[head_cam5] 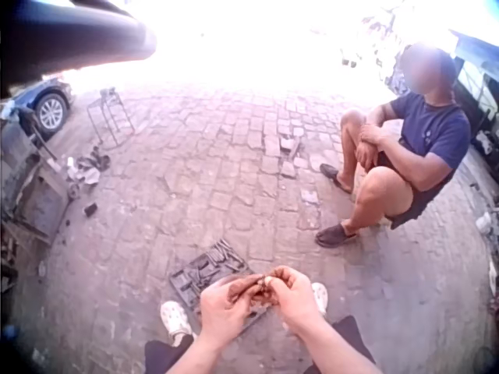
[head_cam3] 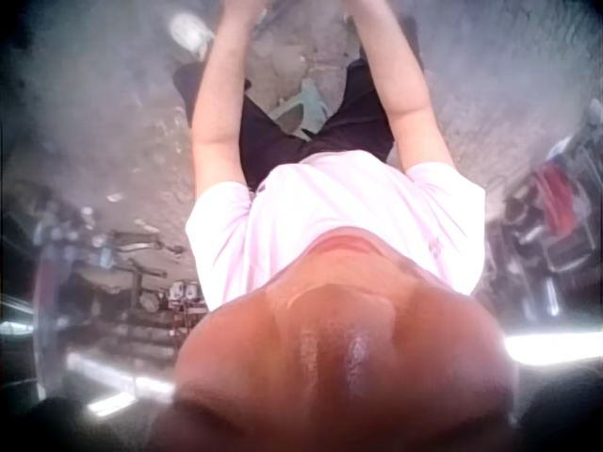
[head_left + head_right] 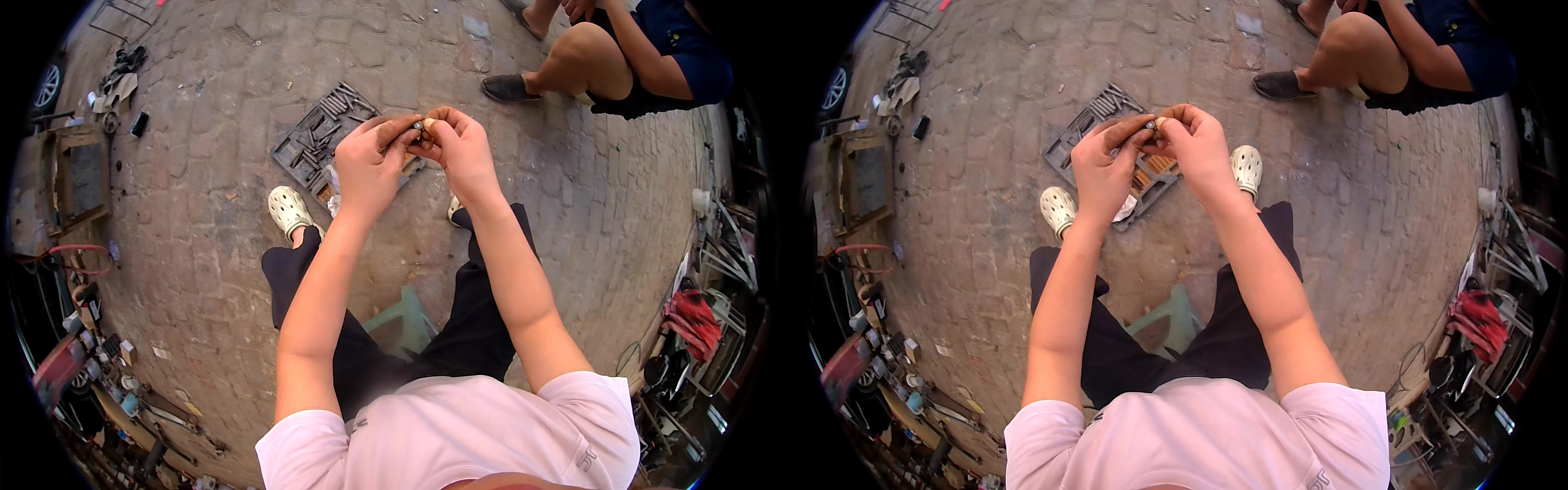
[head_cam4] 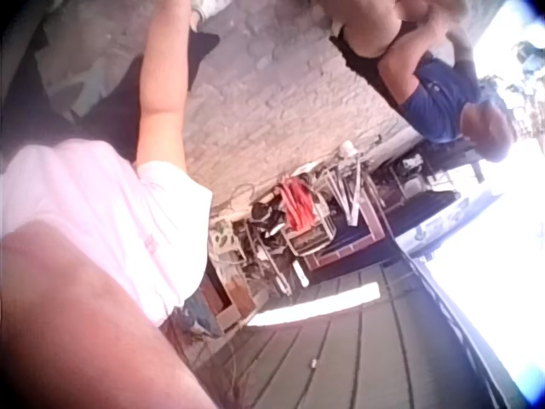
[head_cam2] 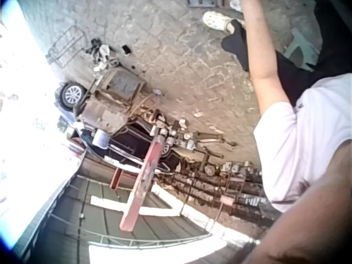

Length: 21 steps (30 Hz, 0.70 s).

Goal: The person sits on a low stool and uses a pair of pliers to manipulate a small metal component held in their hands. They repeatedly squeeze and adjust the part, then place it into a compartment of a plastic tray on the ground.

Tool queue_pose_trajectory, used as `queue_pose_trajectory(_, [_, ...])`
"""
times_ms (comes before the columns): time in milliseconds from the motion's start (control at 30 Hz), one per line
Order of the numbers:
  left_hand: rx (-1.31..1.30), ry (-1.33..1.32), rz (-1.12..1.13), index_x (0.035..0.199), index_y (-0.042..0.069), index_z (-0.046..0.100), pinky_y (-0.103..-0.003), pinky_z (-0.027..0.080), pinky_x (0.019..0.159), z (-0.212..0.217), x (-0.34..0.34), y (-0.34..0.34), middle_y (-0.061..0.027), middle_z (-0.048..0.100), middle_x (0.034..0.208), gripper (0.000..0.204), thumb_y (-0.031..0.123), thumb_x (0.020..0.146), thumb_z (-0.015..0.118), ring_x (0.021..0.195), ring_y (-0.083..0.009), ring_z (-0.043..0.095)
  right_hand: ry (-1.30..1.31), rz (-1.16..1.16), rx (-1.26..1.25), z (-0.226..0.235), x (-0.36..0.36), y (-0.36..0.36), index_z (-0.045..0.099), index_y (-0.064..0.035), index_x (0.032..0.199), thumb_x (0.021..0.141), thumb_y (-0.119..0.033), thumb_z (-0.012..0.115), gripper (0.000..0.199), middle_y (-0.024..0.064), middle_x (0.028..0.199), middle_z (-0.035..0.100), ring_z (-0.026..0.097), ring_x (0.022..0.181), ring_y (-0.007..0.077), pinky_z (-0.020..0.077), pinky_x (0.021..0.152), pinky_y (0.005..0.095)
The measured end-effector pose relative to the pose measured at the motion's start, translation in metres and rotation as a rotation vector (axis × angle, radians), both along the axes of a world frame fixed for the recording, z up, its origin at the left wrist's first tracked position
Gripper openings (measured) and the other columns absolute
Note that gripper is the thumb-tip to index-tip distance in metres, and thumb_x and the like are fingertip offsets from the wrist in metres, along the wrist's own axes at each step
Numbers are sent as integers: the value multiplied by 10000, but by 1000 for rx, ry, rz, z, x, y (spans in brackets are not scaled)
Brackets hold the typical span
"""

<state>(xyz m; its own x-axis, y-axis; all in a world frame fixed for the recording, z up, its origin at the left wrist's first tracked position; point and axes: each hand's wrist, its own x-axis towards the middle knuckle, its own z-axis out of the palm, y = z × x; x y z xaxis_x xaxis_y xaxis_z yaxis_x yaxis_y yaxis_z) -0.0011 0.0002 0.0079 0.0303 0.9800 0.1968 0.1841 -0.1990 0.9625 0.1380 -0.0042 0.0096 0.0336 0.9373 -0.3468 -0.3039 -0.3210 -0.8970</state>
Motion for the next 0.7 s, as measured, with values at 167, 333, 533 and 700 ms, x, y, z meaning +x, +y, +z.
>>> queue_pose_trajectory(167, [-24,-60,1,950,33,736,-278,510,630,-5,-3,2,-99,703,811,158,21,805,674,704,-184,666,-44,19,54,7,-5,0,557,26,966,927,-51,508,99,62,900,604,640,816,126,573,778,297])
queue_pose_trajectory(333, [10,-16,-4,949,36,738,-277,507,628,-4,-3,3,-103,707,826,161,22,800,678,699,-187,666,13,-4,18,3,-2,0,557,30,964,927,-53,507,103,61,894,602,636,806,127,573,778,302])
queue_pose_trajectory(533, [6,-4,12,945,29,737,-282,506,630,-6,-2,2,-105,708,827,159,27,796,683,700,-193,666,-33,1,47,2,-5,-1,557,26,960,930,-54,514,96,63,892,597,630,815,122,575,778,309])
queue_pose_trajectory(700, [-61,-135,8,945,34,739,-284,502,625,-12,-4,5,-99,701,800,167,30,787,687,686,-194,659,-70,-5,78,3,-8,-1,549,47,963,926,-44,527,101,78,887,606,626,797,117,591,753,299])
